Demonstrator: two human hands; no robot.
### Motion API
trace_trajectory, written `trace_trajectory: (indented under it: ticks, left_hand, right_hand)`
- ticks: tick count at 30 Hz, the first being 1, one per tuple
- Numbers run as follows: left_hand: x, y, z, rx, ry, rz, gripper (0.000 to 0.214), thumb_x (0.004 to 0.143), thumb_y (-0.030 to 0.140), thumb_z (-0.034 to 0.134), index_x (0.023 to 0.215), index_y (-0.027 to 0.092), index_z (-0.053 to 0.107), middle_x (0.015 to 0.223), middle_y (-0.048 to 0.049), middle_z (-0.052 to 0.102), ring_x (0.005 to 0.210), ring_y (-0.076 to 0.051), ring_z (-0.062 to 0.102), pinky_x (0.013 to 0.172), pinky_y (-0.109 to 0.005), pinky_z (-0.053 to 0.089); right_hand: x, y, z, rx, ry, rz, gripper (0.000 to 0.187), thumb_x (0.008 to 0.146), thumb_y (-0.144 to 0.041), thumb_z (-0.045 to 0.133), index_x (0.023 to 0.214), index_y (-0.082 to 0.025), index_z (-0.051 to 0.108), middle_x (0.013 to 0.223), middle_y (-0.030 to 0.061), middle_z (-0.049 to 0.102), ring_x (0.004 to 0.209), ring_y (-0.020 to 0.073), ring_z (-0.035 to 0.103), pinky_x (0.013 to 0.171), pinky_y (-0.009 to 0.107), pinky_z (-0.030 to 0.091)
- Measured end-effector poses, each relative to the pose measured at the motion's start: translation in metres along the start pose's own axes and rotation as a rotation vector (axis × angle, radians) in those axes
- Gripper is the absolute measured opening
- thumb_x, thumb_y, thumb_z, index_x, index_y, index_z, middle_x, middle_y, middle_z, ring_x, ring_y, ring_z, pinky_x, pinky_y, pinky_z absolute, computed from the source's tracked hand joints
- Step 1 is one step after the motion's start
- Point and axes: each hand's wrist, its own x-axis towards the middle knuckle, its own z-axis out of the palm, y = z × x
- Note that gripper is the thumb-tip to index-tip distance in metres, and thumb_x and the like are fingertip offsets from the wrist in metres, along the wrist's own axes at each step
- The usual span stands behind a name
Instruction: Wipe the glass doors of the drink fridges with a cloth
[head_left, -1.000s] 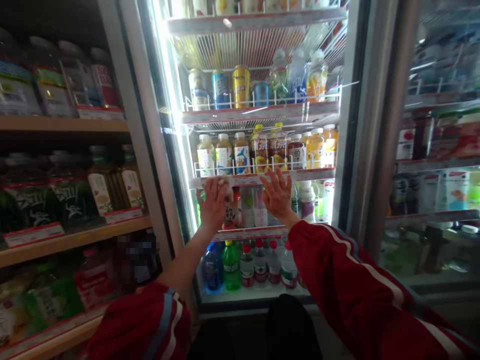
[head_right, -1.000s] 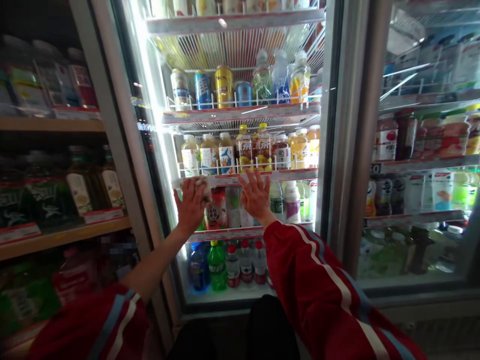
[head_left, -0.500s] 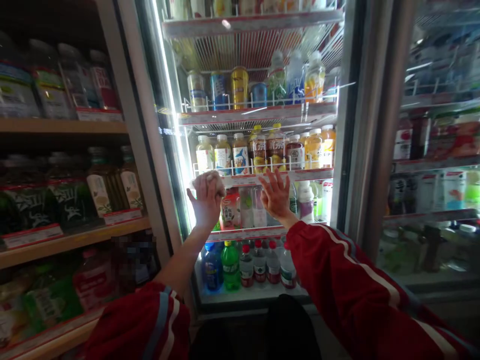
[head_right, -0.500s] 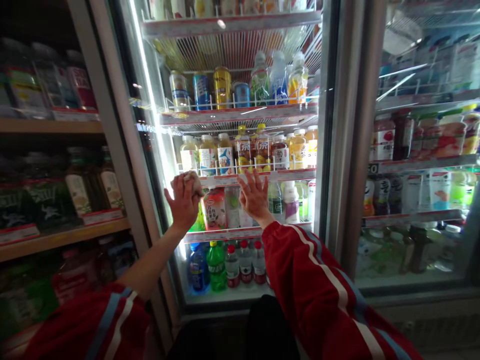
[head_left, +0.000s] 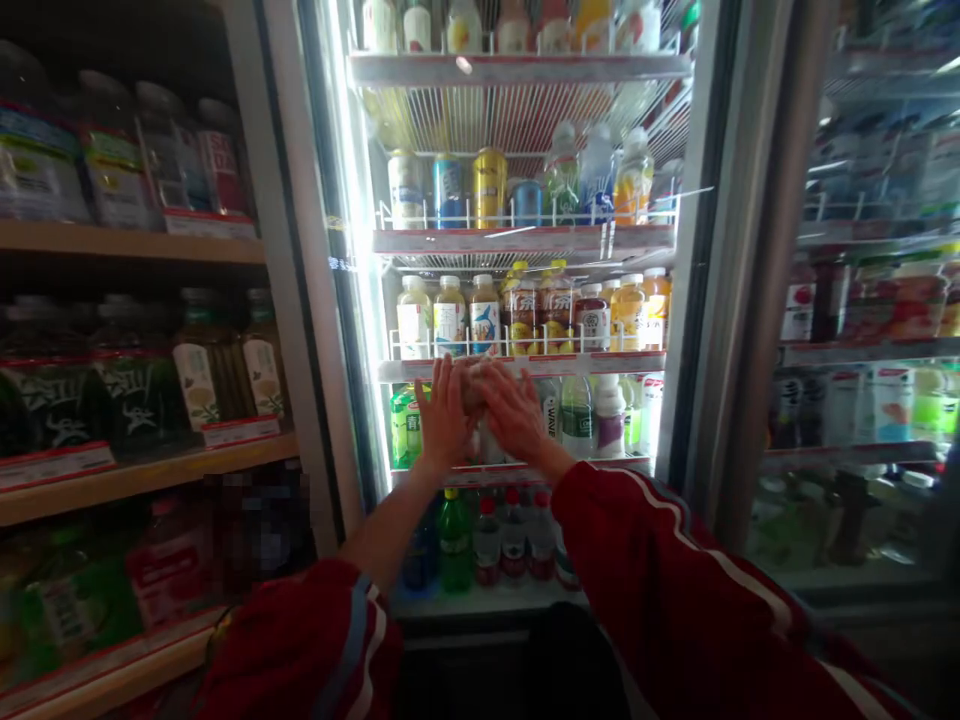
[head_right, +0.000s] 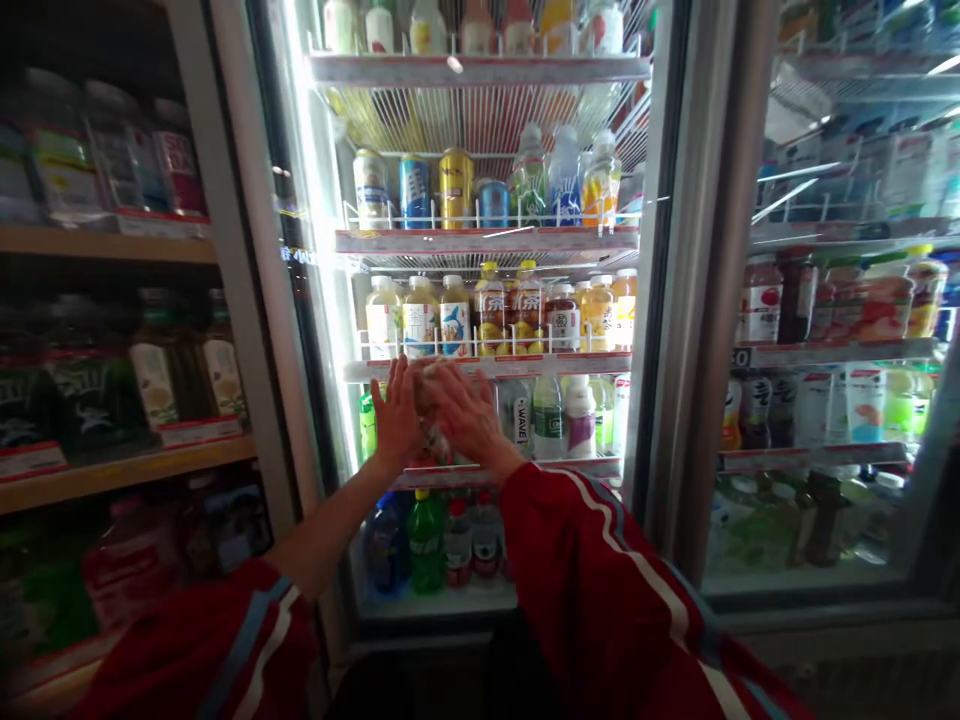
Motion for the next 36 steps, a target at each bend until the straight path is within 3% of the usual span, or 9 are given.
trace_trajectory:
  ticks: [4,8,13,18,22,27,31,36]
  left_hand:
    - [-0.008,-0.020,-0.010,0.038,-0.052,0.024,0.075,0.084,0.048,0.044,0.142,0.006,0.021,0.146,-0.0220,0.028,0.139,-0.028,0.022,0.113,-0.050,0.003]
    - [-0.015,-0.032,-0.017,0.068,-0.117,0.075,0.083,0.081,0.052,0.050,0.142,0.006,0.019,0.146,-0.0231,0.028,0.138,-0.030,0.023,0.113,-0.052,0.003]
    - [-0.016,-0.030,-0.010,0.077,-0.085,0.050,0.091,0.077,0.054,0.056,0.143,0.006,0.017,0.146,-0.0249,0.026,0.139,-0.032,0.021,0.112,-0.054,0.003]
    - [-0.017,-0.024,-0.006,0.052,-0.081,0.026,0.093,0.076,0.055,0.057,0.144,0.009,0.014,0.148,-0.0226,0.023,0.139,-0.032,0.018,0.112,-0.055,0.003]
    - [-0.016,-0.020,-0.003,0.044,-0.059,-0.013,0.089,0.077,0.058,0.055,0.144,0.010,0.018,0.149,-0.0218,0.021,0.140,-0.032,0.015,0.112,-0.056,0.001]
    - [-0.016,-0.020,-0.004,0.054,-0.076,0.002,0.084,0.080,0.059,0.050,0.143,0.012,0.023,0.149,-0.0212,0.020,0.140,-0.032,0.015,0.112,-0.056,0.001]
    - [-0.016,-0.021,-0.004,0.050,-0.086,0.000,0.086,0.080,0.061,0.049,0.144,0.013,0.020,0.150,-0.0214,0.018,0.140,-0.032,0.014,0.111,-0.058,0.001]
    - [-0.017,-0.021,-0.003,0.041,-0.076,-0.015,0.085,0.080,0.058,0.050,0.145,0.014,0.017,0.150,-0.0202,0.018,0.140,-0.032,0.014,0.111,-0.058,0.000]
  right_hand:
    - [0.014,-0.027,0.016,0.036,-0.034,0.024,0.037,0.092,-0.031,0.041,0.127,-0.024,0.050,0.142,0.0066,0.044,0.138,0.0196,0.027,0.114,0.049,0.008]
    - [0.019,-0.034,0.024,0.018,-0.011,0.078,0.031,0.090,-0.037,0.046,0.115,-0.022,0.057,0.141,0.0085,0.045,0.138,0.0229,0.027,0.113,0.054,0.002]
    - [0.008,-0.006,0.012,-0.031,0.015,0.057,0.024,0.090,-0.027,0.044,0.108,-0.020,0.058,0.139,0.0091,0.048,0.137,0.0208,0.030,0.113,0.051,0.005]
    - [-0.009,0.027,-0.004,-0.087,0.120,0.214,0.033,0.088,-0.023,0.043,0.119,-0.018,0.054,0.141,0.0102,0.044,0.139,0.0215,0.025,0.112,0.049,0.012]
    - [-0.003,0.008,0.004,-0.091,0.036,0.207,0.044,0.087,-0.027,0.046,0.130,-0.023,0.047,0.147,0.0073,0.035,0.141,0.0249,0.019,0.112,0.052,0.009]
    - [0.006,-0.012,0.016,-0.067,-0.046,0.193,0.041,0.086,-0.034,0.048,0.127,-0.028,0.049,0.149,0.0050,0.032,0.141,0.0262,0.017,0.112,0.055,0.004]
    - [-0.013,0.017,0.003,-0.112,0.023,0.242,0.037,0.087,-0.027,0.046,0.123,-0.025,0.053,0.146,0.0060,0.037,0.141,0.0237,0.018,0.111,0.054,0.009]
    - [-0.029,0.045,-0.011,-0.157,0.145,0.428,0.041,0.085,-0.027,0.045,0.126,-0.021,0.050,0.147,0.0104,0.034,0.141,0.0258,0.018,0.110,0.054,0.013]
